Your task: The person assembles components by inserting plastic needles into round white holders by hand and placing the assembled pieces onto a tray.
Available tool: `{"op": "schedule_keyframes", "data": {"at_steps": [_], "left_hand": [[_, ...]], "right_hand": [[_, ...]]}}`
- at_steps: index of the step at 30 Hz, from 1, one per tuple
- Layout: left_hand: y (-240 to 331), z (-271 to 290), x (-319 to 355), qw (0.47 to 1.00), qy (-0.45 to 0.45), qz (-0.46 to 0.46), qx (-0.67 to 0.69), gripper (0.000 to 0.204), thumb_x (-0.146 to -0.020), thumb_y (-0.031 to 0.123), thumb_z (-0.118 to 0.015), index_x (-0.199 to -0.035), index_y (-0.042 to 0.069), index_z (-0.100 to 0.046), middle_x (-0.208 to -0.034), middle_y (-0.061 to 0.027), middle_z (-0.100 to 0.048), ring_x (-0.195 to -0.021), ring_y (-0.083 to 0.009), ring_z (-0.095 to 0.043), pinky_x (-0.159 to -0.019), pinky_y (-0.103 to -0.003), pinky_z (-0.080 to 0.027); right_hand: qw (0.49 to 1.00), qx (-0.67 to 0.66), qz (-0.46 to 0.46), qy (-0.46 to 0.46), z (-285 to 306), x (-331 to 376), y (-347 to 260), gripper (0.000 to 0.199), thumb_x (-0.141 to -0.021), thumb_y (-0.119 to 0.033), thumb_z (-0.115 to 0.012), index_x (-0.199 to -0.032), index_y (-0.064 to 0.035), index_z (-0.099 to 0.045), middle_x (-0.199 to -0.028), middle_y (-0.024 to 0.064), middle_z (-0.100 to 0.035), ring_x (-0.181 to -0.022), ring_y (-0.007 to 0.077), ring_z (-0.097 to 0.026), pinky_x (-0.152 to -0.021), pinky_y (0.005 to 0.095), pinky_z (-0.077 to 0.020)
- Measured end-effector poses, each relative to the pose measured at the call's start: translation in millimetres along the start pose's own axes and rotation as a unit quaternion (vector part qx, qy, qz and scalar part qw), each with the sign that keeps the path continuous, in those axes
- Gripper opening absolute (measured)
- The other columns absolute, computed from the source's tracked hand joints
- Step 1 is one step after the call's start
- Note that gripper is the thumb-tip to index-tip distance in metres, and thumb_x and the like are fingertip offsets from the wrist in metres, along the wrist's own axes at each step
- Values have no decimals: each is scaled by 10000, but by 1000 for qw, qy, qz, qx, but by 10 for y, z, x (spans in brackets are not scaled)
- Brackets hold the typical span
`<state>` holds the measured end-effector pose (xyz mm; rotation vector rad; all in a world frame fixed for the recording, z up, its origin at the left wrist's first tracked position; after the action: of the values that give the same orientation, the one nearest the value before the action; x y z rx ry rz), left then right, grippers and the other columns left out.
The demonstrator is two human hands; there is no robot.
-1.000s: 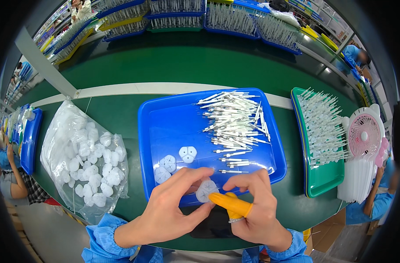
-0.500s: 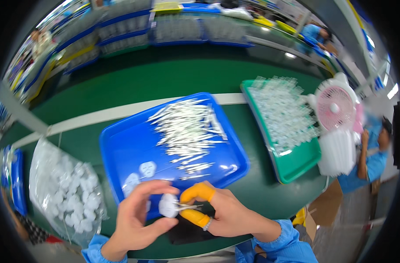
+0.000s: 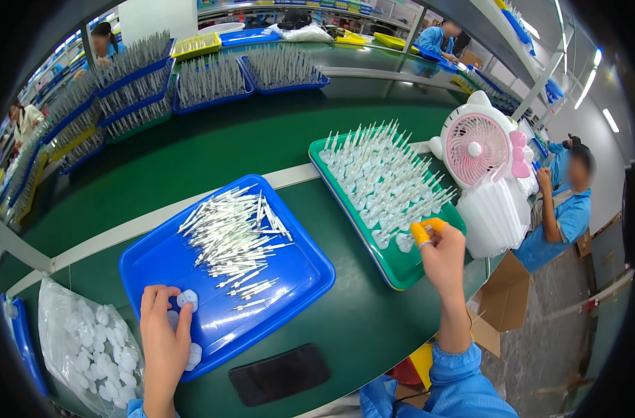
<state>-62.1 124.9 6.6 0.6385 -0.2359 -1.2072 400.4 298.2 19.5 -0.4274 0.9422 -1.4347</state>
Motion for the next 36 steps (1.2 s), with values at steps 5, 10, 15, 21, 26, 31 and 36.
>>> {"op": "schedule_keyframes", "data": {"at_steps": [5, 10, 15, 21, 26, 31, 36], "left_hand": [[-202, 38, 37, 995, 17, 34, 93, 233, -894, -25, -735, -1116, -54, -669, -952, -133, -637, -793, -254, -624, -753, -359, -517], [-128, 131, 46, 990, 79, 21, 117, 233, -893, -31, -743, -1120, -55, -696, -889, -126, -641, -752, -214, -622, -703, -340, -510], [-247, 57, 130, 956, 41, 76, 279, 156, -938, -56, -702, -1085, -46, -648, -946, -129, -715, -810, -188, -746, -702, -297, -562], [-209, -133, 283, 936, -56, 52, 343, 192, -1008, -13, -664, -1197, -32, -639, -1096, -124, -725, -998, -183, -752, -842, -312, -613], [-98, -137, 351, 923, -84, 67, 370, 202, -994, 36, -702, -1179, -34, -660, -1065, -111, -709, -946, -168, -749, -805, -300, -617], [-50, -277, 399, 837, -142, 94, 520, 188, -1036, 81, -679, -1185, -30, -655, -1027, -84, -702, -892, -120, -732, -768, -263, -607], [-18, -399, 429, 822, -207, 131, 515, 227, -1073, 105, -649, -1246, -39, -619, -1064, -100, -710, -963, -130, -722, -840, -277, -625]], "right_hand": [[996, 70, 52, 21, -265, -70, -179, 260, -817, 66, -674, -1068, 89, -737, -748, 143, -703, -638, 173, -669, -604, 326, -523], [984, 40, 88, 151, -38, 315, -444, 273, -820, 61, -716, -1089, 21, -743, -797, 127, -679, -670, 197, -648, -599, 338, -493], [903, -19, 359, -237, -1254, 1053, -1748, 263, -753, -21, -829, -1006, -10, -758, -942, 104, -632, -909, 325, -599, -793, 431, -476], [848, 78, 378, -363, -1989, 1370, -1925, 228, -737, -25, -820, -954, -10, -753, -995, 116, -646, -1023, 319, -576, -840, 418, -447], [842, 22, 349, -410, -1925, 1460, -2072, 249, -748, 23, -777, -993, 12, -736, -999, 135, -645, -977, 334, -602, -809, 437, -459], [861, -137, 230, -433, -1872, 1645, -2229, 251, -975, 3, -709, -1224, -22, -726, -994, 159, -717, -941, 305, -701, -859, 383, -566], [845, -144, 371, -357, -1745, 1665, -2460, 245, -894, 48, -743, -1136, 15, -725, -885, 170, -649, -794, 366, -623, -716, 419, -502]]}}
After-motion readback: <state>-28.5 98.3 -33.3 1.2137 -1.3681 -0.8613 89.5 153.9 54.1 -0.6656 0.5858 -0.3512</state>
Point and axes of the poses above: each hand's wrist, its own x-axis away from the middle knuckle, its own z-axis out of the back of the hand, y = z × x, the point moved 10 cm from there along -x, towards the middle knuckle
